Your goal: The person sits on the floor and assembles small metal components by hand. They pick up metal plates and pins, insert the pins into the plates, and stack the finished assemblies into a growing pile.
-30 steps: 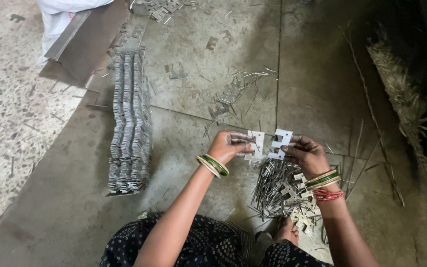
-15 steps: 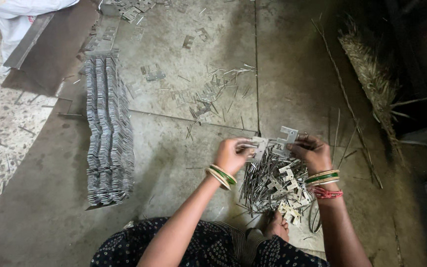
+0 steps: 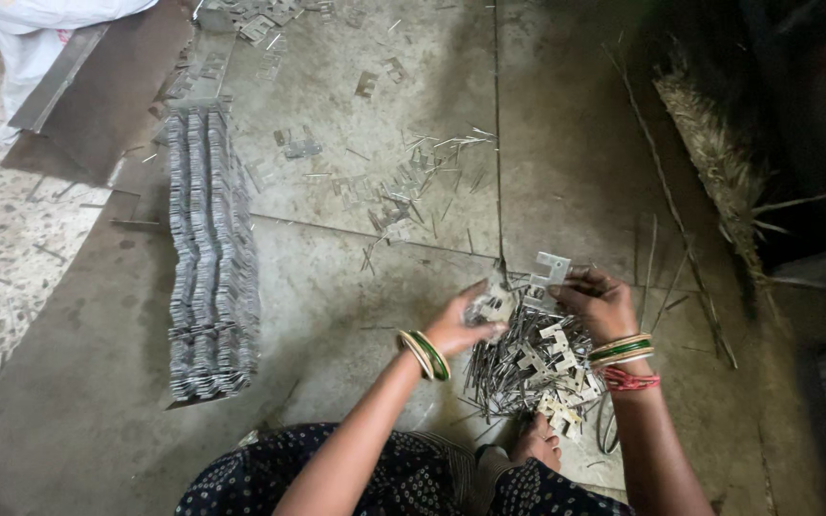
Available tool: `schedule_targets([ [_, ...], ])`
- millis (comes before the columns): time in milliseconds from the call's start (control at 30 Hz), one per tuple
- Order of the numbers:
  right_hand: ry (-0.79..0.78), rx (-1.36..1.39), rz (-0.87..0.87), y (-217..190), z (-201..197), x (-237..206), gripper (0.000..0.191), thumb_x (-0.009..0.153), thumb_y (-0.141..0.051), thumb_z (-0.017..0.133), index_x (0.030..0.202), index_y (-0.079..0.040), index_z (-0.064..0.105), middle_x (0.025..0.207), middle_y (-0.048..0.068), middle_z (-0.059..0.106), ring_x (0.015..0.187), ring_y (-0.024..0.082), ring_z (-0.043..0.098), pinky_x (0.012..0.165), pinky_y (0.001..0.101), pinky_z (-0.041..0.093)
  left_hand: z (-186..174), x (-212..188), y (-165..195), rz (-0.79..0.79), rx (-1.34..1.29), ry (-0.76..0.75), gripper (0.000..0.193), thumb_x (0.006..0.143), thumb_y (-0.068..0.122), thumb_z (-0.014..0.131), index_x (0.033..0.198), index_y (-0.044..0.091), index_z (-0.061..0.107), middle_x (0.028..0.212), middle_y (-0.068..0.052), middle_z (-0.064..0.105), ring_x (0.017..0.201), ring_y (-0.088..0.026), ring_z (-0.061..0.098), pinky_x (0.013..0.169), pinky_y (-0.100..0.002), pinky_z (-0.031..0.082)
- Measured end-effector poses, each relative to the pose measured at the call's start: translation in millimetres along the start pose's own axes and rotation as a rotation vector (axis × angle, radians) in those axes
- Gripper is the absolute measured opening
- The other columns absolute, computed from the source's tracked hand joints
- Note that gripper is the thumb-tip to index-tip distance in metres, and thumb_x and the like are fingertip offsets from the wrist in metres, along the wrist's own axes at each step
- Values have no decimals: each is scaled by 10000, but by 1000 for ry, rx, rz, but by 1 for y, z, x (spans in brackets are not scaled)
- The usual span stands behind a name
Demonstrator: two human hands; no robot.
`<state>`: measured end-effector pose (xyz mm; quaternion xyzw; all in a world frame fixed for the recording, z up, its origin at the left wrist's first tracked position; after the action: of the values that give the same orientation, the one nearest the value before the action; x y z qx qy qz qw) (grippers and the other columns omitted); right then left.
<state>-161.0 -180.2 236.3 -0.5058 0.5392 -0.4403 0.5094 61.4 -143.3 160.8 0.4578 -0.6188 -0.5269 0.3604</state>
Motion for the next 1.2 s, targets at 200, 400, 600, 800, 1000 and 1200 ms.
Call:
schedule_targets([
  [200, -152, -126, 24, 20, 30, -10, 323, 784, -38, 786, 1094, 19, 715, 975, 117, 793, 839, 186, 750, 739, 308, 618, 15, -8, -13, -66, -914, 104, 791, 973, 397, 718, 1589, 90, 326, 1591, -80, 512, 1498, -209, 442, 1212, -376, 363],
  [400, 82, -466, -81, 72, -28, 15, 370, 830, -163, 815, 1158, -20, 723, 1045, 121, 779, 954, 216, 745, 829, 345, 600, -5, -43, -82, -106, -1082, 215, 524, 891, 180, 766, 1387, 90, 625, 1193, -118, 720, 987, -242, 709, 811, -368, 621],
  [600, 385, -1010, 45, 133, -111, 2, 379, 827, -237, 857, 1148, -50, 780, 1081, 187, 774, 1009, 326, 742, 891, 436, 586, -82, -99, -150, -207, -805, 436, 419, 871, 119, 795, 1265, 18, 690, 1105, -128, 758, 927, -214, 739, 813, -377, 629],
  [800, 159, -952, -34, 110, -30, 52, 346, 850, -242, 794, 1147, -66, 774, 1115, 160, 778, 1057, 306, 757, 949, 421, 577, -119, -126, -164, -109, -978, 431, 510, 826, -24, 711, 1313, 37, 572, 1100, -192, 754, 989, -292, 775, 871, -451, 658],
  [1000, -363, -1109, -376, 51, 179, 139, 339, 871, -293, 738, 1156, -109, 744, 1190, 140, 731, 1042, 353, 713, 915, 426, 576, -159, -121, -178, -101, -930, 547, 471, 856, -46, 715, 1300, 48, 590, 1120, -182, 739, 968, -283, 752, 835, -456, 645],
  [1200, -573, -1459, -680, 46, 347, 205, 299, 863, -155, 687, 1157, -185, 731, 1309, 120, 614, 1270, 350, 535, 1018, 499, 490, -198, -88, -207, -34, -675, 614, 483, 893, 16, 750, 1355, 56, 615, 1196, -108, 725, 1059, -190, 698, 891, -356, 596],
])
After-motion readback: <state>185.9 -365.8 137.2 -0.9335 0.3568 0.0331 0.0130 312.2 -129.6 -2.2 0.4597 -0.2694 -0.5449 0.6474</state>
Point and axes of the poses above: each hand's wrist, its own x-axis towards the middle knuckle, its own z-axis out of the palm, y = z × x, the point moved 7 cm from there along x, towards the middle knuckle
